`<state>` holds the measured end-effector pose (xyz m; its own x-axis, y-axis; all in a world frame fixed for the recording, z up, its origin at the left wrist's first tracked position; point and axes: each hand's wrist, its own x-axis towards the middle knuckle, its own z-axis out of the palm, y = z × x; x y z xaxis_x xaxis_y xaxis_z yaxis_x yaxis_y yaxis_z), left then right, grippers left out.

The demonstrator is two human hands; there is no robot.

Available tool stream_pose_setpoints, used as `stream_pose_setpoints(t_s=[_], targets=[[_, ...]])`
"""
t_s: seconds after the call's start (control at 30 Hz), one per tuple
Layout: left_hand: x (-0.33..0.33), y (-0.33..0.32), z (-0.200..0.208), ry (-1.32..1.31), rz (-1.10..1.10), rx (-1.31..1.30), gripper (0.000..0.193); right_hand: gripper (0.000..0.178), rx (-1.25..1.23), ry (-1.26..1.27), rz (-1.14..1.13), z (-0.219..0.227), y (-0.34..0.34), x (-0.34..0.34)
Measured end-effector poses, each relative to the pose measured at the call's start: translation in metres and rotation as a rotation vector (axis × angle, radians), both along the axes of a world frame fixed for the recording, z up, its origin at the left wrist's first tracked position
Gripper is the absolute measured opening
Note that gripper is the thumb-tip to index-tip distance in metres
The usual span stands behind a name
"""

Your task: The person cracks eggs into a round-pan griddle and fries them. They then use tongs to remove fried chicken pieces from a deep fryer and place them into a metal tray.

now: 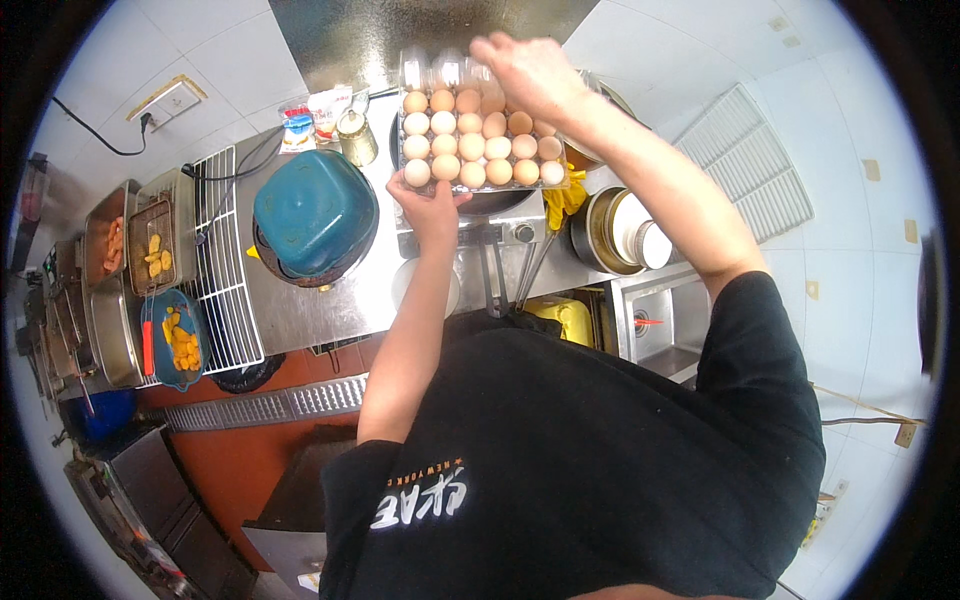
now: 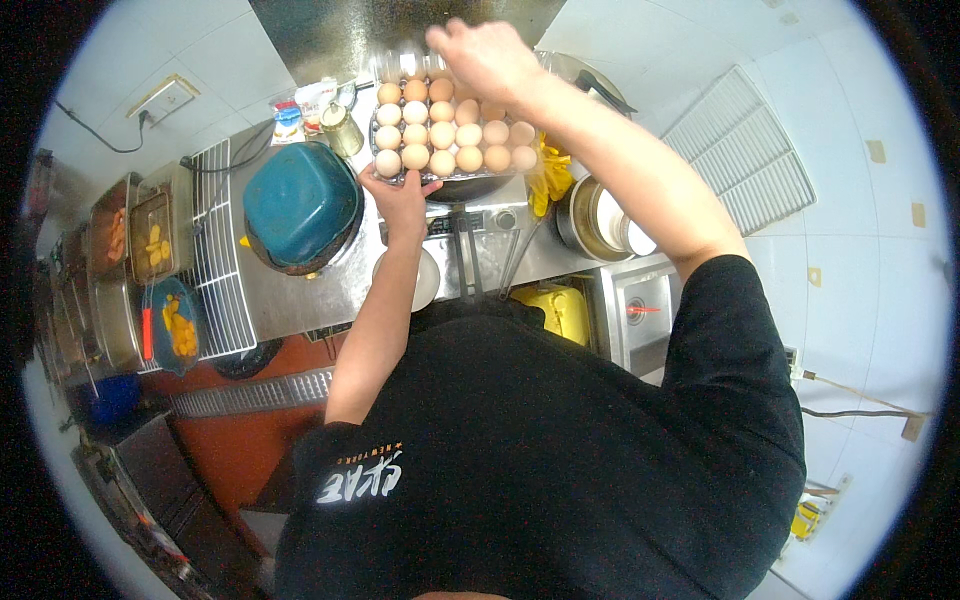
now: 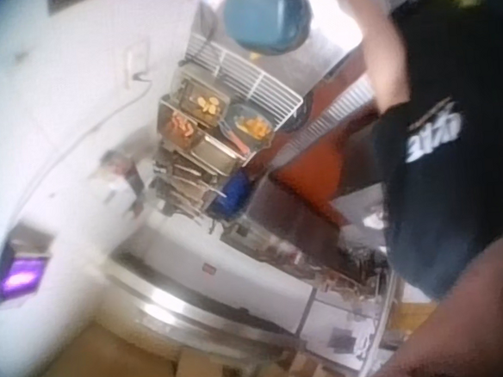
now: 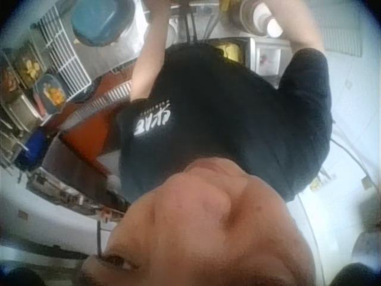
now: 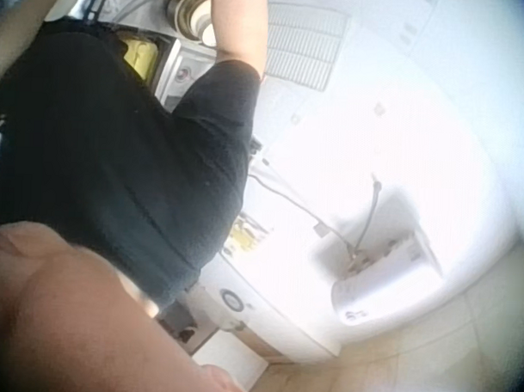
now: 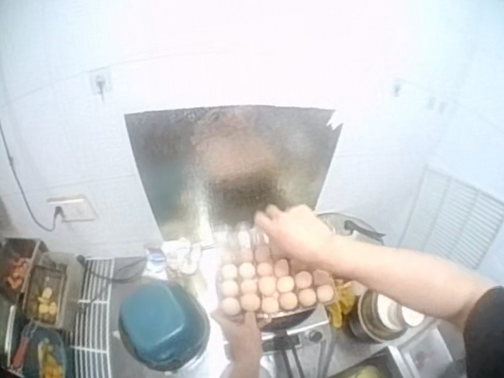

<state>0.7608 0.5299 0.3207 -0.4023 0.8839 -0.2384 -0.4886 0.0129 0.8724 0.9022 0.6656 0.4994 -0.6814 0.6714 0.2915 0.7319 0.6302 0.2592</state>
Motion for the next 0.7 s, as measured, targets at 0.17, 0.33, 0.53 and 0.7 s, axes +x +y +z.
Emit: stream_pose_setpoints(t_s=[0.17,0.33,0.53,0.7], targets=[[0.002,0.0,0.006,-0.005,0.043,-0.064,0.058,0.017,0.136,0.091,-0.089,0.068,0.071,0.014],[0.007,0.0,0.008,-0.08,0.021,-0.116,0.061,0.034,0.212,0.55,-0.181,0.118,0.079,0.075],[-0.034,-0.027,0.017,-0.237,-0.153,-0.081,0.091,0.05,-0.713,1.402,-0.151,0.088,-0.003,0.122],[-0.111,-0.129,0.056,-0.429,-0.392,0.296,0.103,0.066,-1.156,1.503,-0.024,0.024,-0.116,0.021]])
